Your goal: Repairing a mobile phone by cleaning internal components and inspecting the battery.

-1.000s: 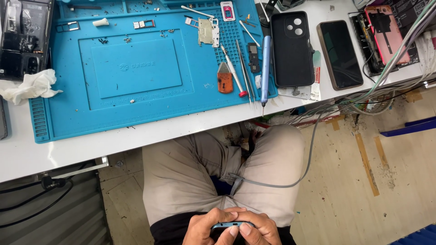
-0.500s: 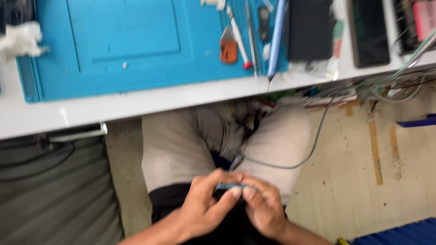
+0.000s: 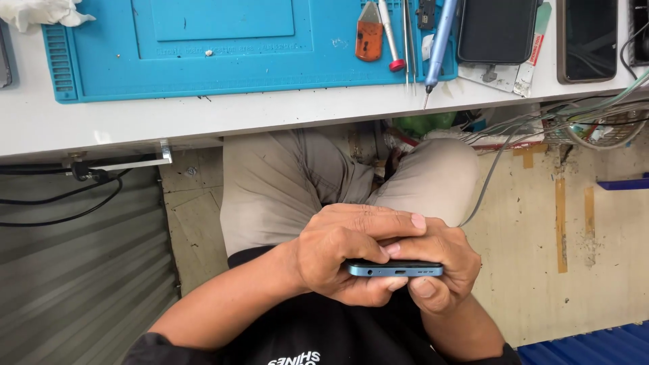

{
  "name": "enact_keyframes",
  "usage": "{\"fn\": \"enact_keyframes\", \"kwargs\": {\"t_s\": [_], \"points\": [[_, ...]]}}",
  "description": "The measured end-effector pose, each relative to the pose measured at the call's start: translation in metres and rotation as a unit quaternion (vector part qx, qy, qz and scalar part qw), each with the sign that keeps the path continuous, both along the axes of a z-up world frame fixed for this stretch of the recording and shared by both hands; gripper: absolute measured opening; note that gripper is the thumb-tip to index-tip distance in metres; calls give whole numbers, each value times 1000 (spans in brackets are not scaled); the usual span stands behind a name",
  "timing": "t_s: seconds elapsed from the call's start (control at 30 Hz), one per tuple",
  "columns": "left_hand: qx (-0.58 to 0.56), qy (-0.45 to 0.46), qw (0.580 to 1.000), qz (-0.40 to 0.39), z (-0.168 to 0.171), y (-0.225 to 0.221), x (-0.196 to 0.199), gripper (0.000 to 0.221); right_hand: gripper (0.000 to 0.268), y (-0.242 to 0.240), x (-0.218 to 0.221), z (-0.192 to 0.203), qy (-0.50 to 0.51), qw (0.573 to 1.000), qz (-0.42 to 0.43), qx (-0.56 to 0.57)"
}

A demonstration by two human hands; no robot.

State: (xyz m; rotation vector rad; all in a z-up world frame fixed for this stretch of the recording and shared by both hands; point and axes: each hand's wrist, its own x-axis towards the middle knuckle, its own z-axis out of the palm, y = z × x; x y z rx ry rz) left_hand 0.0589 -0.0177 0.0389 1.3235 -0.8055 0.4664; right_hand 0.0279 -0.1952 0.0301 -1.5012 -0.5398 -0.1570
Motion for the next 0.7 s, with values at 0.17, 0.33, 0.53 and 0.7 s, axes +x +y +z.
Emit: {"fn": "enact_keyframes", "kwargs": {"t_s": [0.17, 0.33, 0.53, 0.7], "points": [[9, 32, 999, -20, 6, 4, 1, 31, 33, 2, -1, 2, -34, 999, -9, -21], [15, 46, 997, -55, 20, 5, 6, 31, 37, 6, -2, 7, 1, 998, -52, -21], [26, 53, 997, -45, 25, 5, 9, 31, 33, 3, -6, 3, 31, 998, -63, 9], [25, 64, 996, -53, 25, 3, 11, 30, 30, 5, -5, 8, 36, 997, -65, 12]]}}
